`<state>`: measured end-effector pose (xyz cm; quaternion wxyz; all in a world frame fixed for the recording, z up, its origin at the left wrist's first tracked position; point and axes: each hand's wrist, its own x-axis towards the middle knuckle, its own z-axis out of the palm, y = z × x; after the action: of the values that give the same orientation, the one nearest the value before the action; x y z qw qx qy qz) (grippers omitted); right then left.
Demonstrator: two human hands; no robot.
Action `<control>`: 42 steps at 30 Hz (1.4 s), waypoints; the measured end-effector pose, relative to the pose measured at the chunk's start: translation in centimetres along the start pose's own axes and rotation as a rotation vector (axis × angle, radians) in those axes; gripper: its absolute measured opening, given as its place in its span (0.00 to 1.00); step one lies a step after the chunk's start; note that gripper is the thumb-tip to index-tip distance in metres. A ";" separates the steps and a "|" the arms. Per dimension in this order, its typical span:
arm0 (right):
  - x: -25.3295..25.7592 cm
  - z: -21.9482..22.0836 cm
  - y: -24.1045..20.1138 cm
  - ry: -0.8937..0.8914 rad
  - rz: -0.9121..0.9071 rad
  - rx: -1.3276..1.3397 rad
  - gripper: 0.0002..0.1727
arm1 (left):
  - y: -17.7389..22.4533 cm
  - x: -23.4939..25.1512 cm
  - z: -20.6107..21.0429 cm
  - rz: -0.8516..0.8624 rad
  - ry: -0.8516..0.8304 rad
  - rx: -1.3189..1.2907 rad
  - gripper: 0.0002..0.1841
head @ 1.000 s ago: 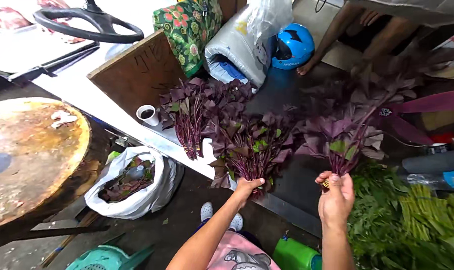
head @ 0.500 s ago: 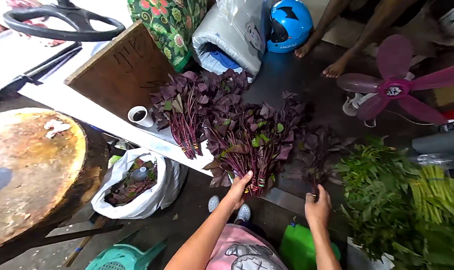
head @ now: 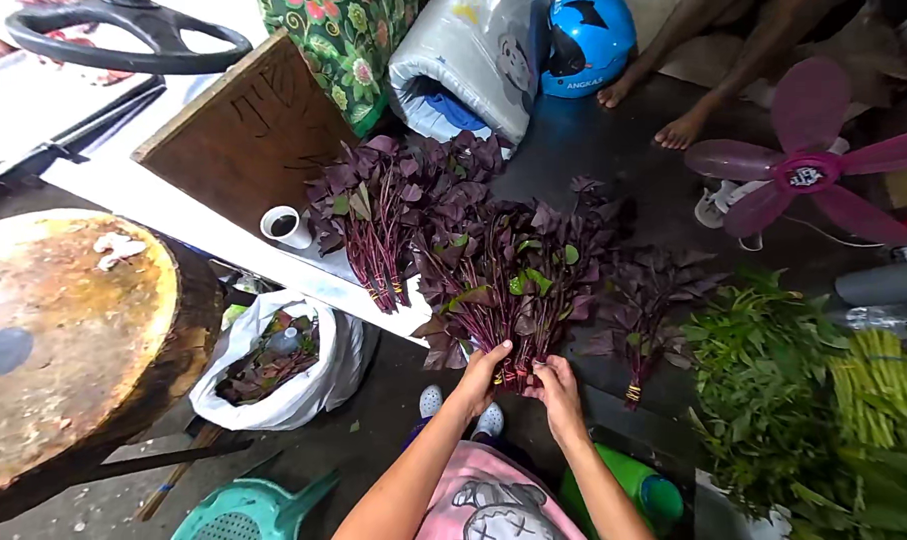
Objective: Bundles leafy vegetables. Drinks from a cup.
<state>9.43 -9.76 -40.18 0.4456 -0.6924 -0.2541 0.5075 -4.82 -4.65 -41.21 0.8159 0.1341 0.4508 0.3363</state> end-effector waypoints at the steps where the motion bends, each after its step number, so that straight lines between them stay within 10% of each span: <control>1: 0.0 0.3 0.0 0.002 -0.009 -0.049 0.30 | 0.1 -0.1 -0.1 -0.004 -0.018 0.002 0.22; 12: 0.0 0.1 -0.2 0.121 -0.142 0.047 0.25 | -0.4 -0.2 -3.1 0.087 -0.365 -0.366 0.24; 26: -1.3 1.7 0.2 0.079 -0.090 -0.333 0.29 | -4.0 1.5 0.6 0.219 0.026 0.104 0.30; 38: -1.9 -2.1 -1.4 -0.141 -0.209 -0.724 0.32 | -1.7 0.9 1.1 0.123 -0.038 0.216 0.23; 42: 0.7 -10.8 -0.4 0.375 -0.185 -0.631 0.26 | -0.2 -0.6 1.2 0.158 -0.072 0.127 0.21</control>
<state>19.77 -12.93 -39.21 0.2931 -0.8506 -0.3734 0.2262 -3.94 -5.14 -40.22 0.7925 0.2325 0.4294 0.3655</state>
